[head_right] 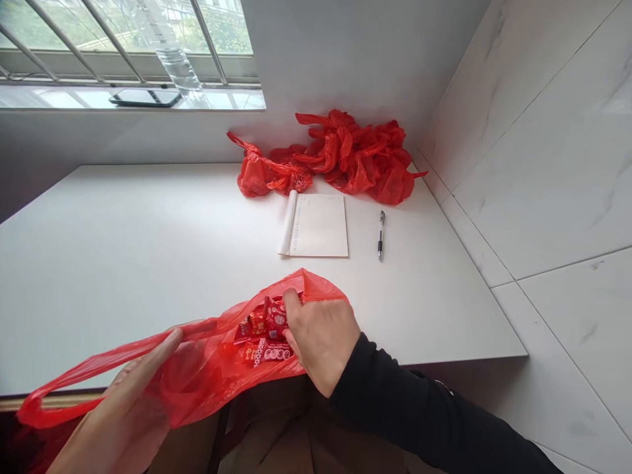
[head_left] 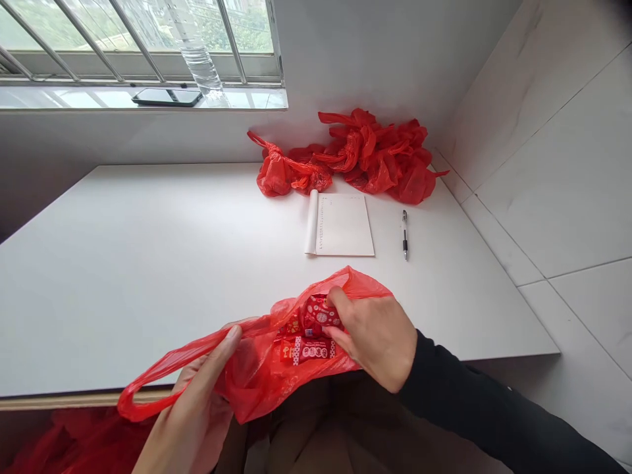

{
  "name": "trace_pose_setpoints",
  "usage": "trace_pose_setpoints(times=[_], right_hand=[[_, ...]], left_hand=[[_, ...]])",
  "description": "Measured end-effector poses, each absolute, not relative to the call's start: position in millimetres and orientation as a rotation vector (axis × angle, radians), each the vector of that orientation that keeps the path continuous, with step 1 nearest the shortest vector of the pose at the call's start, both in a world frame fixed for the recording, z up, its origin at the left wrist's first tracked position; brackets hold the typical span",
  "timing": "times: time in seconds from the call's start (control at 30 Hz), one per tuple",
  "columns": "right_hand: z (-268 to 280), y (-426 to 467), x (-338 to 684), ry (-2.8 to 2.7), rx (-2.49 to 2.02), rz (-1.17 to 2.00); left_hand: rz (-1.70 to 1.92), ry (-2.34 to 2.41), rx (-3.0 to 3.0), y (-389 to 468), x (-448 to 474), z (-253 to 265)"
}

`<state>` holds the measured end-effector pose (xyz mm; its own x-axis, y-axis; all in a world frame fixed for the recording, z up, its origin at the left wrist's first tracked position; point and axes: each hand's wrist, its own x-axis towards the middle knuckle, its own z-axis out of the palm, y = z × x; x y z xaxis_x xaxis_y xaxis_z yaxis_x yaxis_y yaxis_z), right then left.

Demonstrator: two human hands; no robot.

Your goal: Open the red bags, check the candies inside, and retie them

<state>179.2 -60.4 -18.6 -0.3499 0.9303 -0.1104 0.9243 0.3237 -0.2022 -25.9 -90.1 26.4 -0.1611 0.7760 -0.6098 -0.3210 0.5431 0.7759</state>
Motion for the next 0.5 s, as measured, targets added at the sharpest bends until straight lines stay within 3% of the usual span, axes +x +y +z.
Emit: trace_pose_setpoints(times=[0.27,0.5], right_hand=[[-24,-67,186,-2.652,-1.792,0.358],[-49,-81,165,-2.756,-1.258,0.377]], left_hand=[[0.914,1.373,0.422,-93,-39,16],[0.944,1.363,0.342,-92,-32,21]])
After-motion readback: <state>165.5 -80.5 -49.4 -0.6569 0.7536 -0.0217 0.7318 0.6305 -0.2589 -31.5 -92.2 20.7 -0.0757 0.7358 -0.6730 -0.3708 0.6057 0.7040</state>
